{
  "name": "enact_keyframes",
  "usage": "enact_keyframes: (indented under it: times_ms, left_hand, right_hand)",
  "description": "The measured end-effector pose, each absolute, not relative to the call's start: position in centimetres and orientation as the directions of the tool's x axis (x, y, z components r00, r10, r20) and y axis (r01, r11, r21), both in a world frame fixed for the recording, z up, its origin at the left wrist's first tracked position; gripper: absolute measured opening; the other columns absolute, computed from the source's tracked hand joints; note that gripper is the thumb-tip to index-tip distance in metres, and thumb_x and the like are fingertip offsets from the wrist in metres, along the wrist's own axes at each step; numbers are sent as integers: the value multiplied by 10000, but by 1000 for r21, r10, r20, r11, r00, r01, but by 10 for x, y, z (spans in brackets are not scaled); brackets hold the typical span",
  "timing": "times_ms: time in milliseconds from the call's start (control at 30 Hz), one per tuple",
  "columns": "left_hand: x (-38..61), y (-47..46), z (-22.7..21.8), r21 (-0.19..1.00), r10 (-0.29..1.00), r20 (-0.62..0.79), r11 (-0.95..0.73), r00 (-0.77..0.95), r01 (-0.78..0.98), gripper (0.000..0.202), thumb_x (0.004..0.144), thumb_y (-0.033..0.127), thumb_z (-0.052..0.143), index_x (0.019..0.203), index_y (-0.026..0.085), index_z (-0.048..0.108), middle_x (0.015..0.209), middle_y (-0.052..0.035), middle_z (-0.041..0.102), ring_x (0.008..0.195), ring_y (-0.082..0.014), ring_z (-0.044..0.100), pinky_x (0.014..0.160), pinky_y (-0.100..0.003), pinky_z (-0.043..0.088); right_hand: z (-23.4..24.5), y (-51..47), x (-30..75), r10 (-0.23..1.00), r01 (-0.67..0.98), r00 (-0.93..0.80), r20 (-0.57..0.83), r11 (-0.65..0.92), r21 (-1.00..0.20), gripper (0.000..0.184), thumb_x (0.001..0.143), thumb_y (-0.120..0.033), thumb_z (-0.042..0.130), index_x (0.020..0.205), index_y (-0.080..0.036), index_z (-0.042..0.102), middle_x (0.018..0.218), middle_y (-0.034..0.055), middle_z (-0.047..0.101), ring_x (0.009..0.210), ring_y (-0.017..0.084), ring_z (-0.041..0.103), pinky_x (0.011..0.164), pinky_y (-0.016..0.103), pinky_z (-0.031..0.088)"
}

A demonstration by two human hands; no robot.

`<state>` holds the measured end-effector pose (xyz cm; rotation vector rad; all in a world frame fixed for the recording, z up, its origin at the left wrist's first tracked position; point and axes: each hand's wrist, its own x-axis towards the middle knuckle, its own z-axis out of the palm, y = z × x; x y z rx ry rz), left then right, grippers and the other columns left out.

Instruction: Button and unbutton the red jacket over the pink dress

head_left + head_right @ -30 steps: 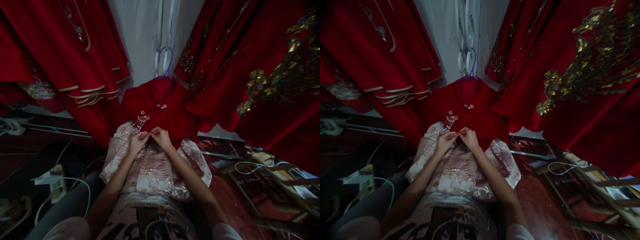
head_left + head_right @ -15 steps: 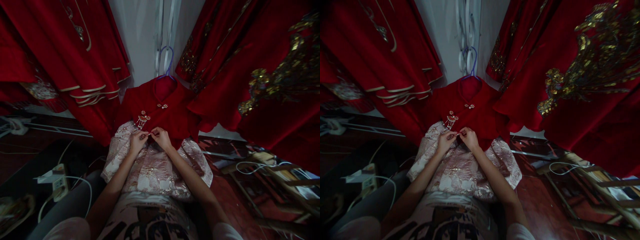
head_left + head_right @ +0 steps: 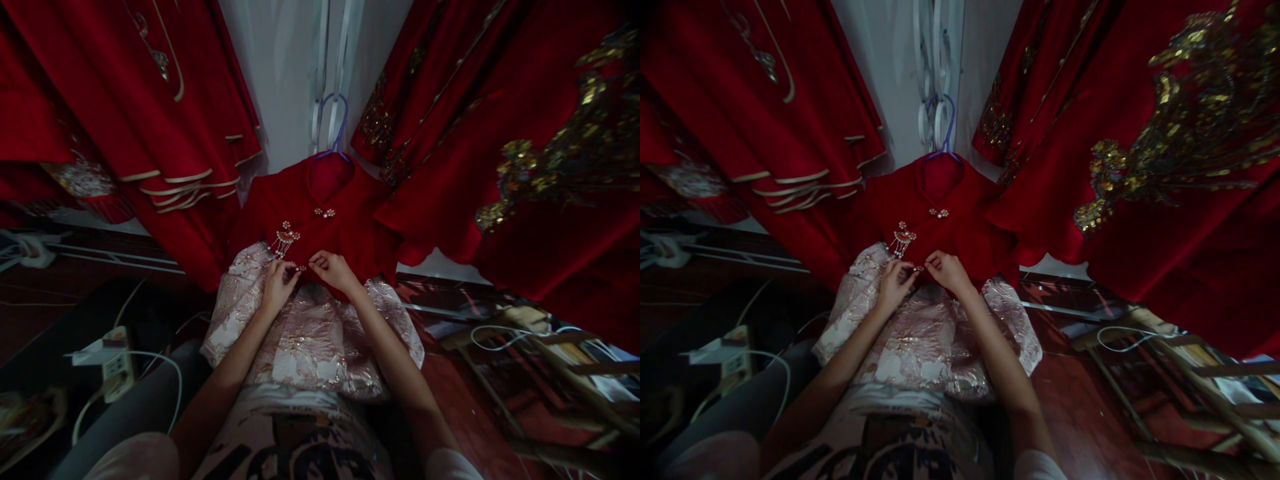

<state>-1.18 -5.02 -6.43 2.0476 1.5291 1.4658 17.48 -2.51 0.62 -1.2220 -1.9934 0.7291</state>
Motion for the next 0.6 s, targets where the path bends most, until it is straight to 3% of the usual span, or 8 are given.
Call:
enact_keyframes:
  times_ms: [133, 300, 467, 600]
  left_hand:
    - [-14, -48, -65, 681, 814, 580, -462, -33, 568, 136, 856, 311, 617, 934, 200, 618, 938, -40, 578, 829, -153, 582, 766, -305, 510]
    - [-14, -48, -65, 732, 806, 588, -498, -62, 465, 111, 844, 292, 625, 817, 191, 586, 897, -34, 638, 860, -157, 623, 793, -314, 529]
    - [-14, -46, -68, 763, 827, 549, -437, -122, 476, 164, 821, 307, 649, 927, 192, 601, 852, -23, 608, 744, -133, 612, 686, -272, 543]
    - [-15, -45, -69, 726, 832, 552, -445, -60, 524, 137, 843, 302, 622, 935, 200, 623, 942, -40, 590, 780, -136, 623, 725, -290, 559]
  right_hand:
    - [-7, -21, 171, 909, 481, -327, 258, 395, -783, 142, 827, -203, 610, 960, -162, 635, 841, 40, 709, 779, 122, 675, 731, 236, 529]
    - [-13, -22, 163, 900, 346, -376, 220, 357, -868, 142, 825, -281, 639, 920, -176, 640, 891, 33, 713, 826, 121, 687, 741, 240, 552]
    - [-19, -21, 161, 901, 346, -366, 231, 363, -865, 166, 808, -264, 657, 943, -169, 642, 866, 32, 703, 804, 116, 676, 715, 228, 551]
    - [-18, -22, 161, 898, 359, -377, 227, 368, -858, 149, 816, -248, 642, 946, -176, 642, 873, 31, 702, 800, 108, 671, 709, 216, 543]
